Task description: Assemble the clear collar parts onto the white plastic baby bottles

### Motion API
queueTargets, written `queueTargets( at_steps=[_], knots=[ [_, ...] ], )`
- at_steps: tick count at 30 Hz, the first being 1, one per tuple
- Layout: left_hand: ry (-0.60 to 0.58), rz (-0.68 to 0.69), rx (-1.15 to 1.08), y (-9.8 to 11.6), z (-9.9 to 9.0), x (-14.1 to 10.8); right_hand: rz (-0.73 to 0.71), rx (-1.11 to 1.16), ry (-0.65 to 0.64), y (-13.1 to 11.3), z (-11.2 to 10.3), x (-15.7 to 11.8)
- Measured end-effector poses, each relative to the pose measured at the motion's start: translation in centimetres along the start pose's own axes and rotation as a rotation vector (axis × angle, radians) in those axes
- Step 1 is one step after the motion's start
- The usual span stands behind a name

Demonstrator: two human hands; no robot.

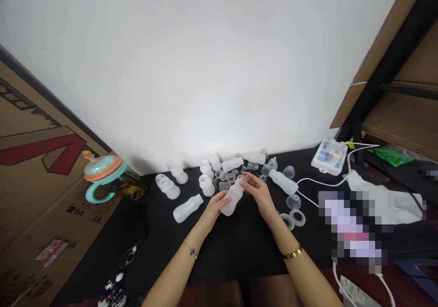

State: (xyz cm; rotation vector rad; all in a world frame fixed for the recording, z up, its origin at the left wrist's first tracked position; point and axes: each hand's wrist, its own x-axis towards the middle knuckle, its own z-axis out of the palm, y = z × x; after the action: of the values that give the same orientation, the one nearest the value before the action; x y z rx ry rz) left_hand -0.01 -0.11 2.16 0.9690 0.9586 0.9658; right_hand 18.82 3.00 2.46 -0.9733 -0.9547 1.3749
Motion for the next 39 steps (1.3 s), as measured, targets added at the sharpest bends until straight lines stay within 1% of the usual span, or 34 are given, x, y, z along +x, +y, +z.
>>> queueTargets(
  at_steps=[2, 6, 14, 20, 33, 39],
  knots=[
    [0.005, 0.001, 0.004, 0.04, 0.03, -0.03, -0.003, 0.019, -0.019, 0.06, 0.03, 0.0],
    [0.0, 0.004, 0.002, 0.0, 0.02, -0.05, -0.007, 0.041, -0.019, 0.2, 0.03, 0.01],
    [0.011, -0.012, 0.003, 0.16, 0.05, -0.08, -0.008, 0.032, -0.011, 0.29, -0.35, 0.12],
    [0.001, -0.013, 0.013, 0.3, 0.11, -0.14, -0.009, 0.005, -0.032, 0.27, -0.29, 0.14],
    [0.0, -0.011, 0.001, -0.15, -0.08, 0.1, -0.012, -0.011, -0.065, 0.52, -0.42, 0.18],
    [0.003, -0.019, -0.023, -0.55, -0.16, 0.53, -0.011, -0.023, -0.059, 0.16, -0.24, 0.04]
  ],
)
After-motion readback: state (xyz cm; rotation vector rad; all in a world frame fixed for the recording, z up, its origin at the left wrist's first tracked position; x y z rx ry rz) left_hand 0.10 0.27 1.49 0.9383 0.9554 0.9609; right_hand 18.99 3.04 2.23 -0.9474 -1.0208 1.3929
